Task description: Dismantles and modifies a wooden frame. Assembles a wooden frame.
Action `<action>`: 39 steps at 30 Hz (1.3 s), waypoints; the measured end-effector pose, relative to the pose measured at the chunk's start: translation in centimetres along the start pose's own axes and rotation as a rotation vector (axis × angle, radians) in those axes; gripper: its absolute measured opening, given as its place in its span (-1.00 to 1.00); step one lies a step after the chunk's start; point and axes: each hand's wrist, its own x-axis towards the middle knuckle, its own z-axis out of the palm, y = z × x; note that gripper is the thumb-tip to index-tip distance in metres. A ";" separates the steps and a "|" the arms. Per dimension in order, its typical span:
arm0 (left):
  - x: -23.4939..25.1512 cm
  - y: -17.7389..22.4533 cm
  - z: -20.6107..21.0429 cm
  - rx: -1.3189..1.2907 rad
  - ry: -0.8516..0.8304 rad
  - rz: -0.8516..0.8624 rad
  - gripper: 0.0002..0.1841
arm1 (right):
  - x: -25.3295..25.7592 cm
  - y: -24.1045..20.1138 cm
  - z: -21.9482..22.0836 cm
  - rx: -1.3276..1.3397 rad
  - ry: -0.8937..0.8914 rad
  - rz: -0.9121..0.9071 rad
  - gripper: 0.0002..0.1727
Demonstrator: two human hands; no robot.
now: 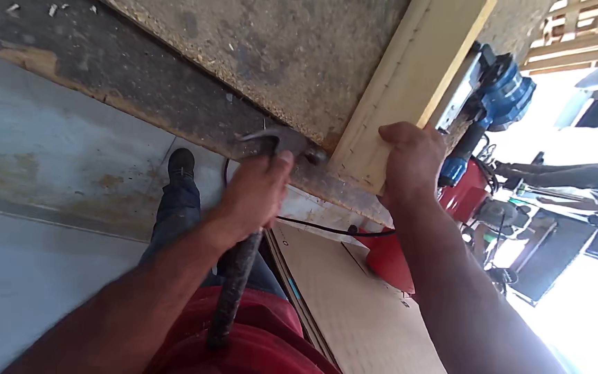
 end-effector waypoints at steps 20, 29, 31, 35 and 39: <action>-1.3 -2.6 1.4 -0.107 0.044 -0.002 -0.49 | 0.2 0.4 -0.5 0.007 0.000 0.002 -0.93; -1.3 1.1 1.2 0.003 -0.054 0.056 -0.48 | 0.1 0.3 -0.5 0.011 -0.008 0.013 -0.88; -1.0 1.4 1.1 0.056 -0.123 -0.017 -0.48 | 0.0 0.3 -0.5 0.017 -0.008 0.009 -0.87; -0.6 1.3 -1.4 -0.079 -0.014 0.033 -0.47 | 0.0 0.3 -0.3 0.034 -0.008 -0.004 -0.89; -1.5 1.7 0.5 0.011 -0.091 0.011 -0.44 | -0.1 0.4 -0.5 0.023 -0.001 -0.001 -0.89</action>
